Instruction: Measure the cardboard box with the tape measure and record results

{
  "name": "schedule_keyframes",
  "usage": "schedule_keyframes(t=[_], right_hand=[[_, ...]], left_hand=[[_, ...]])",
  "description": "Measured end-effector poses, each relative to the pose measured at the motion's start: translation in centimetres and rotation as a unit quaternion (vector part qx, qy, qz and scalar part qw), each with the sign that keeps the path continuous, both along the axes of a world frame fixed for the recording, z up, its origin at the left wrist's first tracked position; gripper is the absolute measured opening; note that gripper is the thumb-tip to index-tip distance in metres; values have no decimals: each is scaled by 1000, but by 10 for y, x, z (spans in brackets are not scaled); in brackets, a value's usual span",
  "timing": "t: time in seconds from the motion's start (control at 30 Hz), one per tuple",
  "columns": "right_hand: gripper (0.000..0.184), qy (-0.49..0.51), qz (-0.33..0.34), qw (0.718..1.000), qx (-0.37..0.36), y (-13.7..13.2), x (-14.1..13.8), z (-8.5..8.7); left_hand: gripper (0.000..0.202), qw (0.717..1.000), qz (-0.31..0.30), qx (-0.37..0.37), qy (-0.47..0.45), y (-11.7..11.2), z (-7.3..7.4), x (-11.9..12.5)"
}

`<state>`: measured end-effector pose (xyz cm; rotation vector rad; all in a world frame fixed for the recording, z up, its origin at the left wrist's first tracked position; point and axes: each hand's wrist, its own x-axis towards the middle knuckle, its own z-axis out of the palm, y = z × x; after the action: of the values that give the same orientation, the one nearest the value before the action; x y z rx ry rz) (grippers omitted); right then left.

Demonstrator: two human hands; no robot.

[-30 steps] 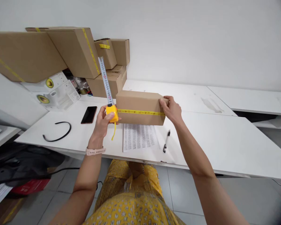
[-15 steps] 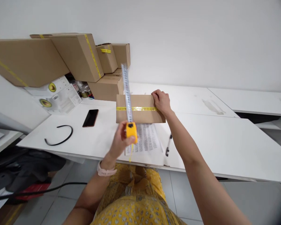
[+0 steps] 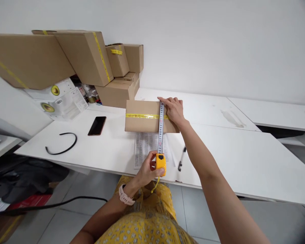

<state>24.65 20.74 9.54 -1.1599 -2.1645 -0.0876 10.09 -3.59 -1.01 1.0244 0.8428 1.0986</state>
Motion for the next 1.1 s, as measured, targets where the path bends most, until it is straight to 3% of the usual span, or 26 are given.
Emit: schedule_keyframes(t=[0.2,0.67,0.87,1.0,1.1], right_hand=[[53,6,15,1000,17,3,2,-7],[55,-43,-22,999,20,-4,1,-5],[56,-29,-26,999,20,-6,0,-4],[56,-32,-45,998,17,-9,-1,-4],[50,-18,-59,998,29,-26,-1,-7]], left_hand=[[71,998,10,-11,64,7,-20,6],[78,996,-13,-1,85,12,-36,3],[81,997,-28,-26,67,5,-28,-2],[80,998,-56,-9,31,-18,-18,-16],[82,999,-38,12,-1,-38,-11,-33]])
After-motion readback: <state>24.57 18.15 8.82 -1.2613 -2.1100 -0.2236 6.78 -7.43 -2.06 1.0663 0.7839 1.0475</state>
